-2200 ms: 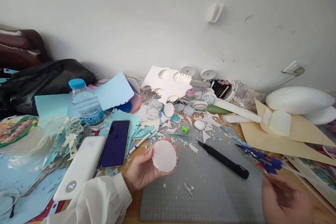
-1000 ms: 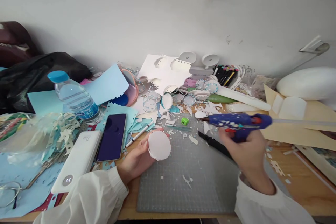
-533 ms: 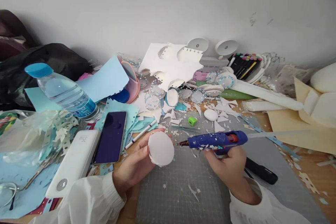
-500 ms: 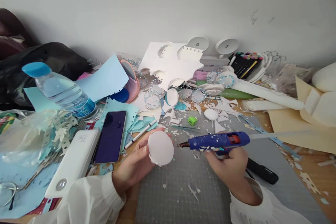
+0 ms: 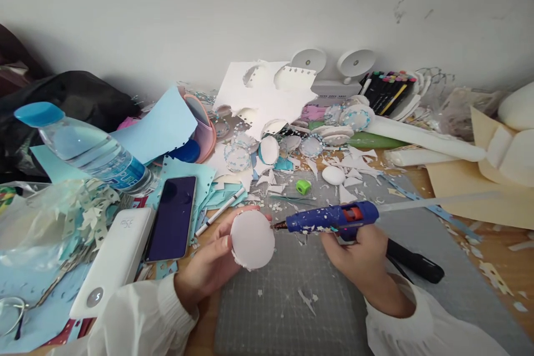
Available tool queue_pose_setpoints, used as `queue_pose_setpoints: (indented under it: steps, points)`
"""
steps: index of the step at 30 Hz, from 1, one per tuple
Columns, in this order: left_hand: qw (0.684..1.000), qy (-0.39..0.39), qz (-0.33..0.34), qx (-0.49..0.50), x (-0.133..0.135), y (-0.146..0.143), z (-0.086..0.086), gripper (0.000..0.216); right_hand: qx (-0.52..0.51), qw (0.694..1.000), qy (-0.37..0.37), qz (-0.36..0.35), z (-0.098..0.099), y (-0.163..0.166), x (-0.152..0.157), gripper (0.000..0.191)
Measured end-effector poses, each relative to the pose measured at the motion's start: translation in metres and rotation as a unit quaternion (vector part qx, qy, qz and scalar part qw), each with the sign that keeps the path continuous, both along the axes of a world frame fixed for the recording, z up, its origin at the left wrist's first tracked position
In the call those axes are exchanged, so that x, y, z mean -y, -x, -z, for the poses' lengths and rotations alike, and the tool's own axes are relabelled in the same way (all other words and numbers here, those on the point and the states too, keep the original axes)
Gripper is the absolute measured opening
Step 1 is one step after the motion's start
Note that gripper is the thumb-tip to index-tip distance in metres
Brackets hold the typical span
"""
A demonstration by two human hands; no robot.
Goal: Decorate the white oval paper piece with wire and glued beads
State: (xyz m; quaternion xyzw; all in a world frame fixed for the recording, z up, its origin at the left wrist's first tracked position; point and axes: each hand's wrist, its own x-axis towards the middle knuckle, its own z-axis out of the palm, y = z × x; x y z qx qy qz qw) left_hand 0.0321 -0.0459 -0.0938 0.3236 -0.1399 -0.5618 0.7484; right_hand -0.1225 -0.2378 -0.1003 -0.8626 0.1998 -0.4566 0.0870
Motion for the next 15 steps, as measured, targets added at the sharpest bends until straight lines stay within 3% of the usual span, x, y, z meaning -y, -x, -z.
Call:
queue_pose_setpoints:
  steps: [15]
  points:
    - [1.000, -0.006, 0.005, 0.027, -0.0003, 0.0008, 0.0035, 0.056, -0.008, 1.000, 0.016, 0.002, 0.0015, 0.0022, 0.0015, 0.023]
